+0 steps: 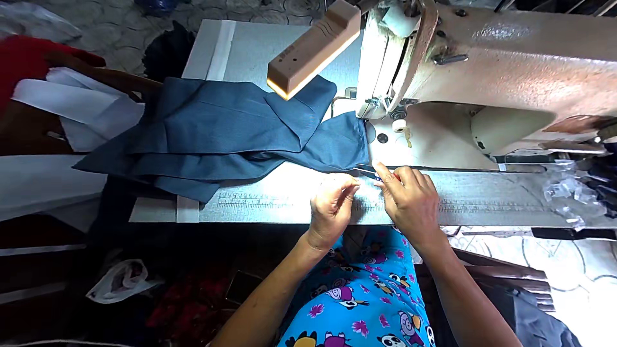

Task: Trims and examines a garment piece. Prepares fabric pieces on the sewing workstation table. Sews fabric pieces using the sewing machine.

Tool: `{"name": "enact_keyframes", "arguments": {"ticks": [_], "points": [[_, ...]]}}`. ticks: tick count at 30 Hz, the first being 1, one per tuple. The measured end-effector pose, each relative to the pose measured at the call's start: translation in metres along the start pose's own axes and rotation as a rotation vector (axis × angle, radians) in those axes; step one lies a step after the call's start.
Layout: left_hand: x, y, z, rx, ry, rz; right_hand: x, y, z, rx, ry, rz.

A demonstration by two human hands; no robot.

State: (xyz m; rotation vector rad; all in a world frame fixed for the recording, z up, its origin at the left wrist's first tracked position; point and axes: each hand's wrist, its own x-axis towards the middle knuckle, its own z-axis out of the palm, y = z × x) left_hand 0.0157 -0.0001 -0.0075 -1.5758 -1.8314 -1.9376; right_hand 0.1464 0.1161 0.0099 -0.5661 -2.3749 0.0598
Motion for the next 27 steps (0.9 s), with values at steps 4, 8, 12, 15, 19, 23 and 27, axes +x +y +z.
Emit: {"name": "enact_keyframes", "arguments": {"ticks": [4,8,12,15,19,23,27], "points": [[0.003,0.003,0.004,-0.012,-0.006,-0.008,0.001,0.017,0.012,0.041,0.060,-0.084],[0.004,0.005,0.007,-0.003,0.008,-0.018,0.006,0.026,0.015,0.059,0.076,-0.156],[-0.001,0.007,0.004,-0.072,-0.096,-0.013,0.002,0.033,0.010,0.121,0.064,-0.114],[0.000,0.009,-0.009,-0.151,-0.463,0.019,-0.013,0.049,-0.003,0.133,0.007,0.129],[0.031,0.000,-0.017,0.107,-0.448,0.212,-0.023,0.076,-0.020,-0.032,-0.128,0.417],[0.083,-0.022,-0.015,0.415,-0.623,0.351,-0.020,0.082,-0.023,-0.102,-0.190,0.492],[0.100,-0.052,-0.017,0.574,-0.819,0.225,-0.012,0.062,-0.023,-0.094,-0.173,0.503]]}}
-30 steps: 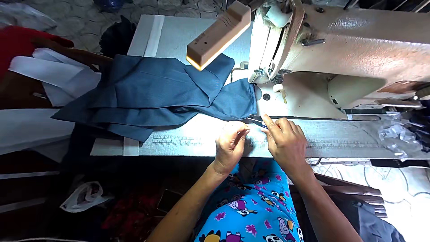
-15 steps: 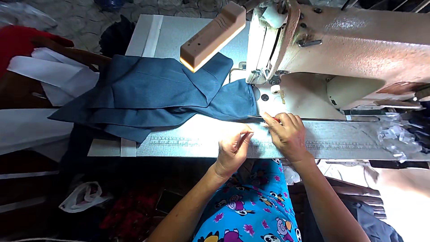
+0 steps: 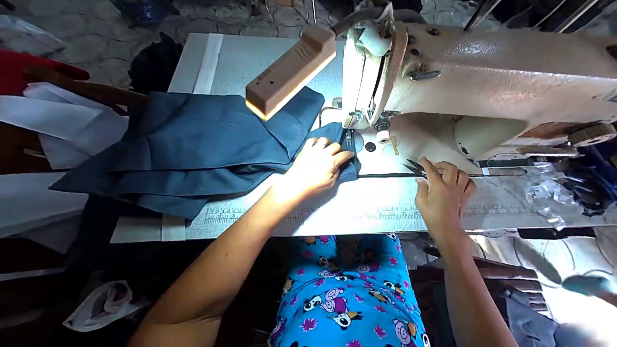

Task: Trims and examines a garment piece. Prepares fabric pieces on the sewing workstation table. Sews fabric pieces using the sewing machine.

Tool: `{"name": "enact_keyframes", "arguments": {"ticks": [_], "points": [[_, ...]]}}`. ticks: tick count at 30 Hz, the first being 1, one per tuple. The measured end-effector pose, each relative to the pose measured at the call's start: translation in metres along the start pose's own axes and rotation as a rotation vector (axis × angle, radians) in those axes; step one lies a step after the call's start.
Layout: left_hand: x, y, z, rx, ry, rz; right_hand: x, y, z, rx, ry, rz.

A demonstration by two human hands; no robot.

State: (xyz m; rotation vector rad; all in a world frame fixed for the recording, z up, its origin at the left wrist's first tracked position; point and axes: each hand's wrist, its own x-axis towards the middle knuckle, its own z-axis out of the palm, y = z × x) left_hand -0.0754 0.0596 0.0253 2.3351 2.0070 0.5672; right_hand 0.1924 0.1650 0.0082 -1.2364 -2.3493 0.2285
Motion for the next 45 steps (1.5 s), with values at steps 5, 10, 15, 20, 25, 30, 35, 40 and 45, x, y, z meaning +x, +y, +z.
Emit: {"name": "enact_keyframes", "arguments": {"ticks": [5,10,15,20,25,30,35,40,45], "points": [[-0.007,-0.010,0.009,-0.198,0.045,-0.099,-0.002,-0.053,0.024,0.281,-0.053,-0.211],[-0.007,-0.009,0.009,-0.170,0.055,-0.069,0.004,-0.085,0.048,0.335,-0.071,-0.290],[-0.011,-0.008,0.012,-0.187,0.062,-0.028,-0.006,-0.090,0.052,0.322,0.019,-0.285],[-0.016,0.009,0.011,-0.192,0.137,-0.097,-0.008,-0.087,0.050,0.250,0.044,-0.366],[-0.016,0.019,0.018,-0.119,0.085,-0.153,-0.014,-0.090,0.050,0.206,0.038,-0.334],[-0.016,0.028,0.020,-0.103,0.026,-0.230,-0.015,-0.089,0.050,0.229,0.039,-0.293],[-0.017,0.031,0.021,-0.168,0.002,-0.261,-0.012,-0.082,0.047,0.250,0.021,-0.291],[-0.014,0.023,0.024,-0.197,0.015,-0.268,-0.002,-0.080,0.050,0.253,0.011,-0.297],[-0.001,0.003,0.025,-0.235,0.022,-0.270,0.017,-0.086,0.051,0.264,-0.036,-0.287]]}}
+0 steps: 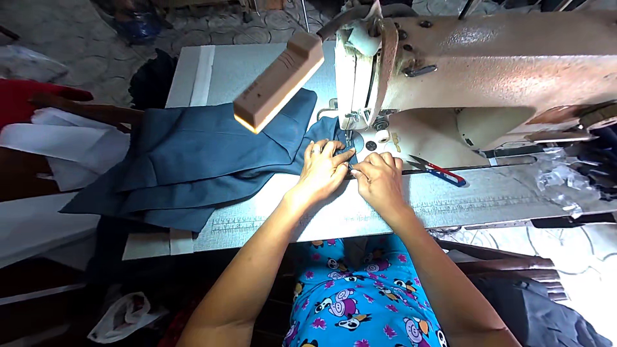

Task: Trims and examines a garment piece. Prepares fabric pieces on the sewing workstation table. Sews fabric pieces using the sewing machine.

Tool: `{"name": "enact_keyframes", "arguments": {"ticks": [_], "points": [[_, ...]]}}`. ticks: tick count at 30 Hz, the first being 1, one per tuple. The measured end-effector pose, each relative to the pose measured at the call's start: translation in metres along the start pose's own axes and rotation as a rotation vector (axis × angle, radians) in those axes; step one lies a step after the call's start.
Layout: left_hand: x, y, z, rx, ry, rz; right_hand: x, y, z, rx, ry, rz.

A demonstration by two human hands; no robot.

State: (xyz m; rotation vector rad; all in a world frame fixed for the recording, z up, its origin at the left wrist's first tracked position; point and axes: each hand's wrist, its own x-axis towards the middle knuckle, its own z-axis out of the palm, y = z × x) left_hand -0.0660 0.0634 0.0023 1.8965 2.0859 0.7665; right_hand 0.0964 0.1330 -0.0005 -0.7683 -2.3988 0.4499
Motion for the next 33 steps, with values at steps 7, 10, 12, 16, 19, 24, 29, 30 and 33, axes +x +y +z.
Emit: {"name": "enact_keyframes", "arguments": {"ticks": [7,10,12,16,19,24,29,30,33], "points": [[0.016,-0.012,-0.036,0.239,-0.016,0.150,0.006,0.001,-0.004,0.035,-0.051,0.036],[0.004,0.007,-0.047,0.245,0.003,0.295,0.004,-0.003,-0.014,0.122,-0.131,0.059],[-0.007,0.020,-0.045,0.220,0.022,0.366,0.001,-0.001,-0.013,0.140,-0.086,-0.032],[-0.019,0.019,-0.027,0.204,0.056,0.396,-0.014,0.001,-0.004,0.040,-0.019,-0.143],[-0.019,0.014,-0.022,0.257,0.107,0.346,-0.023,0.000,0.000,0.032,0.003,-0.067],[-0.022,0.018,-0.021,0.247,0.134,0.255,-0.027,-0.005,0.001,0.023,0.032,0.001],[-0.006,0.023,-0.012,0.214,0.111,0.094,-0.025,-0.003,0.001,0.046,0.019,0.016],[-0.004,0.024,-0.011,0.214,0.100,0.065,-0.024,-0.004,0.000,0.059,0.010,0.028],[-0.004,0.025,-0.008,0.233,0.115,-0.005,-0.022,-0.005,-0.002,0.073,0.006,0.047]]}}
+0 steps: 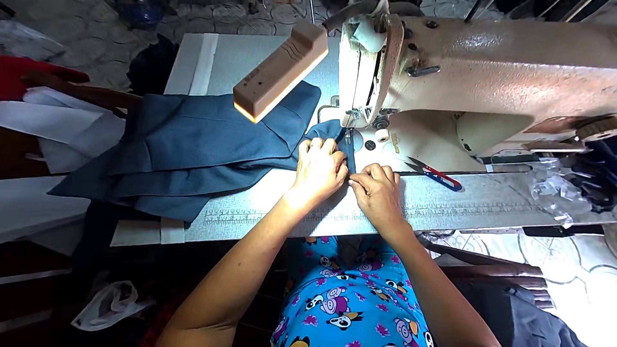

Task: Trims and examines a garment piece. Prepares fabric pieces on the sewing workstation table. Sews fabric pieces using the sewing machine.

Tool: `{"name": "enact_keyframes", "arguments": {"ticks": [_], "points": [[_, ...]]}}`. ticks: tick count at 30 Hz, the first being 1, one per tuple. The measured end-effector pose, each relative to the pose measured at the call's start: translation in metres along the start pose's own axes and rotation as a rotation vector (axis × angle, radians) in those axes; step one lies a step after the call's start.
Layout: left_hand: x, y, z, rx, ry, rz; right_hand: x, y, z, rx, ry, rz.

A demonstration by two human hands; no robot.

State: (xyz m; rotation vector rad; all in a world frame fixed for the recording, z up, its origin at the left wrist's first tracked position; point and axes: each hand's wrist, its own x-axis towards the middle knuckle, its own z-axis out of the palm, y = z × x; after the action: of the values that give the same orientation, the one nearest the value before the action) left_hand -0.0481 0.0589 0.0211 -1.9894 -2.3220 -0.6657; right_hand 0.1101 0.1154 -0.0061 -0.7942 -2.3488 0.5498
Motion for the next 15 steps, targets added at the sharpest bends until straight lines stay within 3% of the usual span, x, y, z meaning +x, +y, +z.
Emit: {"name": "enact_keyframes", "arguments": {"ticks": [7,15], "points": [[-0.014,-0.004,0.005,-0.007,0.029,0.076,-0.003,0.002,0.001,0.005,0.015,0.009],[-0.014,-0.003,0.009,-0.037,-0.030,0.035,0.005,0.005,0.000,-0.008,0.015,0.009]]}}
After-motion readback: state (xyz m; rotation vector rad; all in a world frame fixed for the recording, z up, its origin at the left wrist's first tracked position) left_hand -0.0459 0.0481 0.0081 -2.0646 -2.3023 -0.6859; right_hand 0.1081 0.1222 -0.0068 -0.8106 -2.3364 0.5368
